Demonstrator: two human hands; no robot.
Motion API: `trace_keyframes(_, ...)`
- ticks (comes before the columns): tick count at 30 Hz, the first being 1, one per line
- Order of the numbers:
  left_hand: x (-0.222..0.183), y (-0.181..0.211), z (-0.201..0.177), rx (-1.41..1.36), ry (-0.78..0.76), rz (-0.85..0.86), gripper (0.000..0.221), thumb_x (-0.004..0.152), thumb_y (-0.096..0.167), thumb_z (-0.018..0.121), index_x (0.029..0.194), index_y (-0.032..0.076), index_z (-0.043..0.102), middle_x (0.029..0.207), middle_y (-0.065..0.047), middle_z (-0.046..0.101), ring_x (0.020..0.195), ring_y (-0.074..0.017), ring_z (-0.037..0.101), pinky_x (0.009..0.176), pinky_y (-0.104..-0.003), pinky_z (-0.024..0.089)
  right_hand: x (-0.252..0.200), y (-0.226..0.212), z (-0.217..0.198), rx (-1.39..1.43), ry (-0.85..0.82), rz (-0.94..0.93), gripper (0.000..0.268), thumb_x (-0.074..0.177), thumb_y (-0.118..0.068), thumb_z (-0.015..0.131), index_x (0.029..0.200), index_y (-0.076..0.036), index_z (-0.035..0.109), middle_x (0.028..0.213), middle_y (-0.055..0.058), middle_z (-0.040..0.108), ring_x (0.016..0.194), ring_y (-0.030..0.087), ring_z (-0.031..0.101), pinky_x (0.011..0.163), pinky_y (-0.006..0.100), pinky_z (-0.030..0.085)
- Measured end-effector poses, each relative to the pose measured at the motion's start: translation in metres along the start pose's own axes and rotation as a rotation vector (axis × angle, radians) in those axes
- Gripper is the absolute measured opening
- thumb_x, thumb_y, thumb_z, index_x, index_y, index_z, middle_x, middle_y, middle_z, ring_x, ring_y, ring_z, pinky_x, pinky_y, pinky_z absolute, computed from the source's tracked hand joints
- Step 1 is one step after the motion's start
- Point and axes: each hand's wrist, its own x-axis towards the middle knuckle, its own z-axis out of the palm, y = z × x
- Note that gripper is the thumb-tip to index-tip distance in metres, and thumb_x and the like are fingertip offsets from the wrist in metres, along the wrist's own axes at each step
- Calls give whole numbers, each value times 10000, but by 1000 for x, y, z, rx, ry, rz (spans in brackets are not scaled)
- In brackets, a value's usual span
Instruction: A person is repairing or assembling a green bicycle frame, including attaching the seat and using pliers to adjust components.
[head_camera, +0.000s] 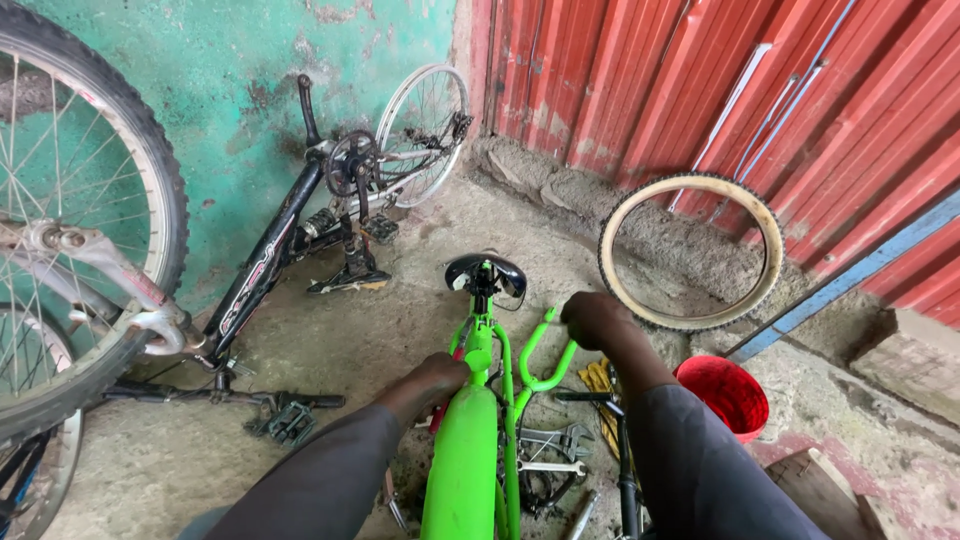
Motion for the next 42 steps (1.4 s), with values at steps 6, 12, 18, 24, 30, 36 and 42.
trace_keyframes(6, 5, -1, 0, 119, 3, 15, 693, 753, 342, 575, 1311, -61, 657, 1242, -272, 678, 1209, -440, 641, 944, -515, 553, -55, 3, -50, 726, 1013, 361, 258, 970, -210, 587, 1133, -112, 762, 823, 166, 729, 869, 408, 744, 708, 560, 599)
trace_keyframes(12, 18, -7, 6, 132, 21, 17, 682, 723, 362, 575, 1253, -51, 692, 1216, -250, 696, 1223, -423, 638, 969, -478, 546, -78, -8, -63, 890, 596, 216, 297, 958, -261, 550, 927, -95, 794, 658, 143, 735, 734, 323, 777, 742, 508, 592)
trace_keyframes(18, 32, -19, 11, 75, 59, 27, 703, 692, 384, 647, 1234, -60, 710, 1183, -273, 701, 1203, -434, 647, 955, -484, 548, -74, -17, -70, 1024, 811, 305, 363, 987, -278, 530, 1264, -109, 692, 828, 122, 745, 949, 354, 737, 839, 588, 550)
trace_keyframes(24, 40, -23, 11, 101, 55, 42, 713, 712, 386, 622, 1261, -63, 693, 1224, -270, 693, 1238, -419, 631, 980, -485, 540, -66, -32, -63, 542, 400, 71, 254, 949, -234, 553, 1031, -146, 777, 865, 148, 783, 952, 382, 763, 847, 508, 621)
trace_keyframes(30, 35, -19, 13, 75, 57, -8, 757, 757, 446, 619, 1307, -71, 662, 1279, -263, 676, 1273, -408, 609, 981, -479, 538, -15, -6, -5, -226, 554, 21, 321, 831, -157, 565, 1090, -88, 742, 801, 88, 686, 726, 306, 774, 653, 433, 671)
trace_keyframes(36, 33, -20, 13, 38, 22, 9, 754, 790, 470, 622, 1291, -91, 670, 1276, -287, 666, 1230, -432, 628, 962, -495, 548, 21, -50, 51, -349, 15, -346, 271, 868, -276, 812, 1067, -93, 804, 931, 100, 790, 970, 317, 763, 904, 432, 614)
trace_keyframes(42, 86, -55, 30, 36, 59, 45, 621, 789, 440, 637, 1147, -58, 735, 1068, -226, 739, 1028, -364, 732, 872, -465, 595, 70, -75, 66, 308, 160, -61, 380, 610, -370, 997, 878, -179, 808, 708, 14, 737, 834, 287, 779, 748, 439, 662)
